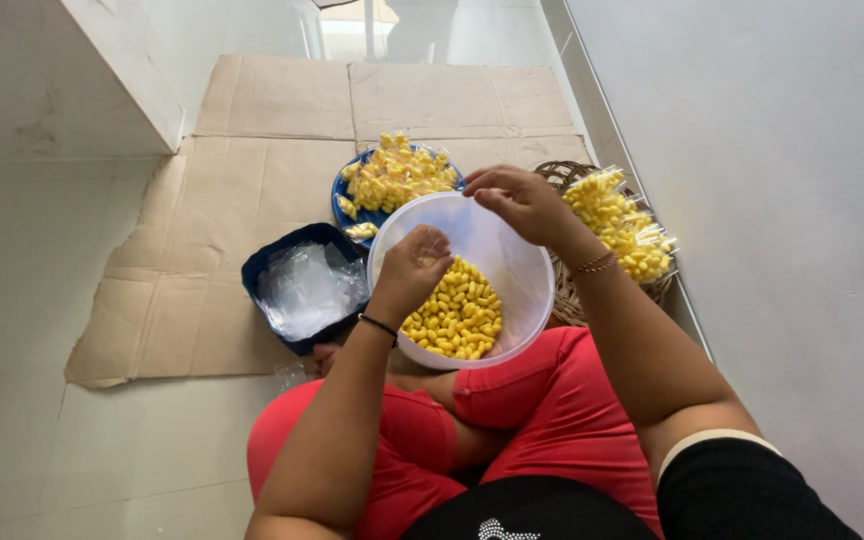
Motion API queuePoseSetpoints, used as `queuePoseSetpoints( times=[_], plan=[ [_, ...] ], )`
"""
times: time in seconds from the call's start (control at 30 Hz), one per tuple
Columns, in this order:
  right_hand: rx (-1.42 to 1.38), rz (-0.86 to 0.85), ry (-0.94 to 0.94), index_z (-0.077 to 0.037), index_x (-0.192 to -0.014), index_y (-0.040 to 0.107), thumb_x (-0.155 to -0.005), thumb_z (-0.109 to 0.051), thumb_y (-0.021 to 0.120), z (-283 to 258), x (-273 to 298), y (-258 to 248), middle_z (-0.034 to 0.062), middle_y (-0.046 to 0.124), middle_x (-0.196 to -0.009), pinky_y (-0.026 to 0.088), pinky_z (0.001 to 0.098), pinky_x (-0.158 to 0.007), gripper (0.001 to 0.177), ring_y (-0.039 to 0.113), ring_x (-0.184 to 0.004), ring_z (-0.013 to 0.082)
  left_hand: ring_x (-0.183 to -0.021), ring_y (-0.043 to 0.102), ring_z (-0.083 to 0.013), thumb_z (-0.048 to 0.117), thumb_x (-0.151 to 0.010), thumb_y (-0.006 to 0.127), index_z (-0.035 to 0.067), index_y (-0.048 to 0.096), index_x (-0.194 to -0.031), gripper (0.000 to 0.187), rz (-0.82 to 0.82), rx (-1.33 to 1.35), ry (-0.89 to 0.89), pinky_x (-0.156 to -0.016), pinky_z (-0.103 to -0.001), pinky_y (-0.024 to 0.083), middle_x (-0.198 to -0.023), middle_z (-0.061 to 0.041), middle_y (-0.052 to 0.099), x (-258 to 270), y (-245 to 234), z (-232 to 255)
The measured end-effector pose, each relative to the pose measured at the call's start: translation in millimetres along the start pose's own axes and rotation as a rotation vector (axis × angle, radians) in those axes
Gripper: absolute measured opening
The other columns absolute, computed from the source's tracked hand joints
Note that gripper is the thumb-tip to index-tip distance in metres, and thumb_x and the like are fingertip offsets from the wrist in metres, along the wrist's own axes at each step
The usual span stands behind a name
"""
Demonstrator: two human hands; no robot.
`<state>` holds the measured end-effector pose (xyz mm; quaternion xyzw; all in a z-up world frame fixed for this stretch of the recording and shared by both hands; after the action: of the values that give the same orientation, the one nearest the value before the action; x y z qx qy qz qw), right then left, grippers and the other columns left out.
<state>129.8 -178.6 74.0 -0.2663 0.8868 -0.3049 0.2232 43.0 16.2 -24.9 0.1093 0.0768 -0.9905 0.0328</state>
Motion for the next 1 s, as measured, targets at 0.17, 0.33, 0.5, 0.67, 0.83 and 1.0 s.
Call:
queuePoseSetpoints(
  times=[0.17, 0.33, 0.5, 0.67, 0.83, 1.0],
  plan=[
    [0.648, -0.720, 0.257, -0.034, -0.122, 0.069, -0.090, -0.056, 0.069, 167.9, 10.3, 134.6, 0.0010, 0.076, -0.114, 0.055, 0.0487, -0.096, 0.039, 0.070, -0.114, 0.0273, -0.091, 0.076, -0.0268, 0.008, -0.081, 0.080, 0.012, 0.070, -0.102, 0.024, 0.015, -0.004, 0.004, -0.083, -0.040, 0.060, -0.092, -0.011, 0.077, -2.7, 1.1, -10.8],
    [0.814, -1.062, 0.236, -0.037, -0.125, 0.068, -0.084, -0.055, 0.076, 168.2, 21.0, 172.3, -0.0026, 0.074, -0.118, 0.058, 0.0438, -0.092, 0.045, 0.072, -0.111, 0.0210, -0.091, 0.077, -0.0281, 0.011, -0.080, 0.081, 0.015, 0.071, -0.101, 0.024, 0.011, -0.049, 0.001, -0.084, -0.040, 0.059, -0.090, -0.008, 0.077, -4.8, 6.2, -27.2],
    [0.791, -1.231, 0.277, -0.028, -0.127, 0.068, -0.082, -0.043, 0.079, 147.4, 15.1, 188.8, 0.0057, 0.071, -0.123, 0.060, 0.0445, -0.087, 0.048, 0.072, -0.107, 0.0260, -0.092, 0.076, -0.0234, 0.011, -0.079, 0.080, 0.017, 0.070, -0.100, 0.023, 0.001, -0.057, -0.008, -0.084, -0.038, 0.059, -0.088, -0.006, 0.077, -8.4, 6.6, -33.3],
    [0.748, -1.424, 0.334, -0.018, -0.129, 0.068, -0.081, -0.031, 0.081, 144.7, 27.6, 206.9, 0.0141, 0.067, -0.127, 0.063, 0.0451, -0.083, 0.051, 0.073, -0.103, 0.0311, -0.091, 0.076, -0.0251, 0.007, -0.082, 0.078, 0.013, 0.069, -0.100, 0.021, -0.006, 0.002, -0.011, -0.086, -0.039, 0.058, -0.090, -0.010, 0.077, -8.7, 4.8, -32.2],
    [0.705, -1.609, 0.390, -0.009, -0.131, 0.067, -0.080, -0.020, 0.083, 161.2, 37.5, 215.2, 0.0225, 0.064, -0.131, 0.065, 0.0458, -0.078, 0.055, 0.074, -0.098, 0.0361, -0.093, 0.076, -0.0248, 0.007, -0.082, 0.079, 0.012, 0.069, -0.101, 0.021, -0.005, -0.018, -0.003, -0.087, -0.038, 0.058, -0.092, -0.011, 0.077, -8.7, 3.5, -30.7],
    [0.525, -1.420, 0.480, -0.007, -0.130, 0.066, -0.080, -0.013, 0.085, 162.1, 21.5, 200.0, 0.0201, 0.068, -0.118, 0.068, 0.0447, -0.065, 0.054, 0.075, -0.090, 0.0346, -0.099, 0.075, -0.0276, 0.008, -0.083, 0.079, 0.012, 0.069, -0.104, 0.024, 0.014, -0.037, -0.034, -0.090, -0.040, 0.057, -0.097, -0.011, 0.078, -7.2, -1.8, -24.6]
  ],
)
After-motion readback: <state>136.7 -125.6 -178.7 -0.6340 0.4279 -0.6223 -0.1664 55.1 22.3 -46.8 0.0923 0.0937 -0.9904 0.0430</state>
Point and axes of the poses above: each hand's wrist, its own x-axis away from the middle knuckle, its own y-axis out of the palm, z = x × y, the point moved 2 cm from there along -x, towards the middle knuckle
